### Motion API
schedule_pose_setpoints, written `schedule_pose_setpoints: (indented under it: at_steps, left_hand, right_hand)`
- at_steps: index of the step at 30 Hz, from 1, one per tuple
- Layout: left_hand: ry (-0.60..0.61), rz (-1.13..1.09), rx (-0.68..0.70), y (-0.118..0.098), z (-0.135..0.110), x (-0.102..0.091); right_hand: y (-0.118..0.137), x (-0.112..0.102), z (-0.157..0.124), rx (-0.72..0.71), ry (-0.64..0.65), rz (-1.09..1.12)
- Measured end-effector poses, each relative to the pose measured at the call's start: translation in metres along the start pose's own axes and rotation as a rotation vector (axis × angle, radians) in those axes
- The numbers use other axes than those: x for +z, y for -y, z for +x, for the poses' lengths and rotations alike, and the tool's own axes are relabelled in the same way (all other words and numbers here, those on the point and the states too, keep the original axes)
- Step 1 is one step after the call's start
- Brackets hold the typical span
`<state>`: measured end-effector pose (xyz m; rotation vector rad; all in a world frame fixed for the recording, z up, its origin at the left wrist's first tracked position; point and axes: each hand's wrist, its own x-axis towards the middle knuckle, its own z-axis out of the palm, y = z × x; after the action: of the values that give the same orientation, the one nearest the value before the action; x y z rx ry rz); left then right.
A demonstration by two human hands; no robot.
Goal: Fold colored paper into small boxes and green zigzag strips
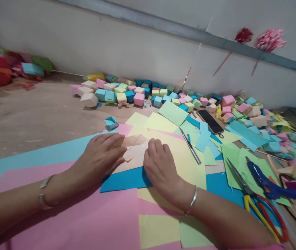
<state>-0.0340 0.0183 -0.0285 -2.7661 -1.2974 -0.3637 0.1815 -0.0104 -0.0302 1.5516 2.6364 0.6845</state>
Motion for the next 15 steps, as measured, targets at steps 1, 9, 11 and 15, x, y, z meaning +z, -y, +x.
schedule_pose_setpoints:
  at_steps: [1,9,11,15]
  left_hand:
    - [0.001,0.004,0.001,0.000,0.000,0.000]
    - [-0.066,-0.028,0.024,0.005,-0.003,0.001]
    - [-0.109,-0.073,0.005,0.008,-0.002,0.001]
    - [-0.131,-0.157,0.011,0.011,0.003,-0.003]
  right_hand:
    - [0.001,-0.001,0.000,-0.032,-0.053,-0.005]
    - [0.004,0.008,-0.001,-0.222,0.041,-0.013]
    - [0.004,0.010,-0.001,-0.229,0.034,-0.010]
    - [0.003,0.012,-0.001,-0.240,0.019,-0.018]
